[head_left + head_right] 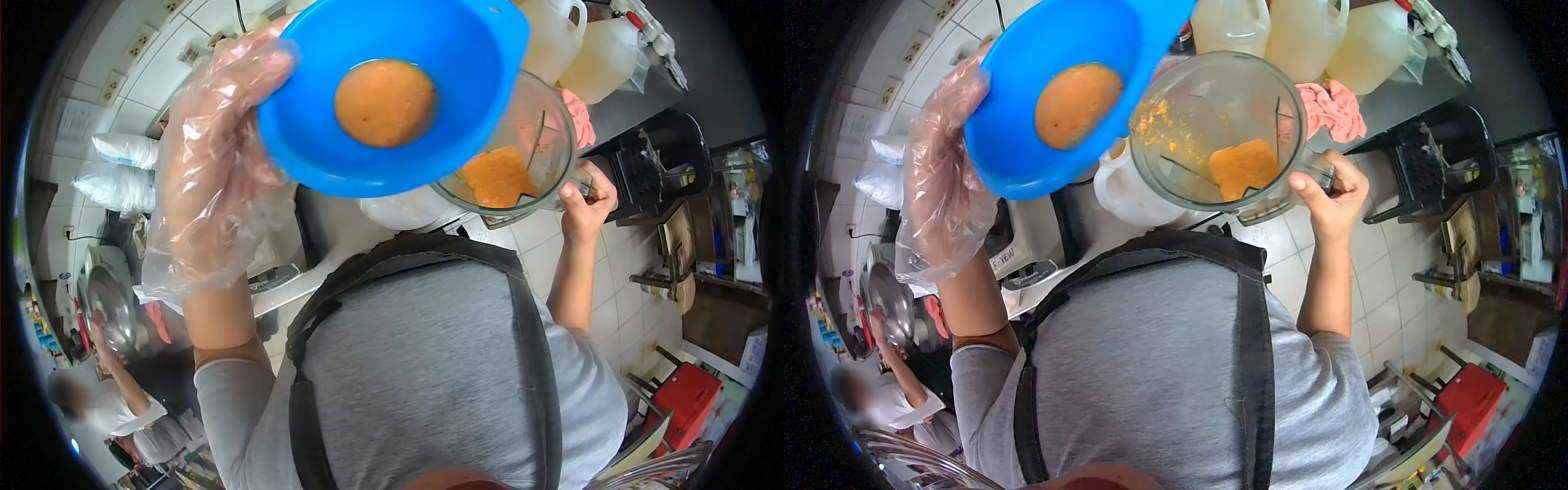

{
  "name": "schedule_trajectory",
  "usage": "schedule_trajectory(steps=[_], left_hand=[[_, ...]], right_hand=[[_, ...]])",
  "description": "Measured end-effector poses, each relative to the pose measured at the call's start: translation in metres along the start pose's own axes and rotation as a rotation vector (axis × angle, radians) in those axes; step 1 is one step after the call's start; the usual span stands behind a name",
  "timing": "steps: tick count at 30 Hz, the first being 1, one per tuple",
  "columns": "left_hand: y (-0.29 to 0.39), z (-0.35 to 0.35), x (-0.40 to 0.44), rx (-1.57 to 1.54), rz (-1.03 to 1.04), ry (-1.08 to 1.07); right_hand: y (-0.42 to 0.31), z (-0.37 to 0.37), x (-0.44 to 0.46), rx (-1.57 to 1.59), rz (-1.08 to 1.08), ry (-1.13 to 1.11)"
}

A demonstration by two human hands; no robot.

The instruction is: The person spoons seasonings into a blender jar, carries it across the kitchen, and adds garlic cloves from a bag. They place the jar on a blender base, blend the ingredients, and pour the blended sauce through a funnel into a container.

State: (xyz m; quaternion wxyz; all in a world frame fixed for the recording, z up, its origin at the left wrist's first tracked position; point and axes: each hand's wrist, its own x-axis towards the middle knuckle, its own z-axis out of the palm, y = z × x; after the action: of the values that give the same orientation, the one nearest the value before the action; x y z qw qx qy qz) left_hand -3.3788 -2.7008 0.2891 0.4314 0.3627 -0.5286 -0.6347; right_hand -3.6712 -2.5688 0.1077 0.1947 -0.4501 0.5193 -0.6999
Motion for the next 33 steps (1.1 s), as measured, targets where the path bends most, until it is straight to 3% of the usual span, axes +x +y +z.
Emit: schedule_trajectory(steps=[7,12,19,29,33], left_hand=[[-0.005,0.035,0.015,0.147,-0.026,-0.182],[-0.029,0.045,0.022,0.408,0.205,-0.318],[-0.039,0.050,0.021,0.410,0.257,-0.325],[-0.045,0.053,0.026,0.304,0.168,-0.313],[-0.045,0.050,0.033,0.223,-0.019,-0.279]], right_hand=[[-0.009,0.003,0.001,-0.013,-0.006,-0.048],[-0.015,0.001,0.001,-0.016,0.020,-0.033],[-0.014,-0.002,0.001,-0.030,0.053,-0.049],[-0.012,-0.004,0.003,-0.026,0.048,-0.048],[-0.012,-0.005,0.002,-0.009,0.037,-0.052]])
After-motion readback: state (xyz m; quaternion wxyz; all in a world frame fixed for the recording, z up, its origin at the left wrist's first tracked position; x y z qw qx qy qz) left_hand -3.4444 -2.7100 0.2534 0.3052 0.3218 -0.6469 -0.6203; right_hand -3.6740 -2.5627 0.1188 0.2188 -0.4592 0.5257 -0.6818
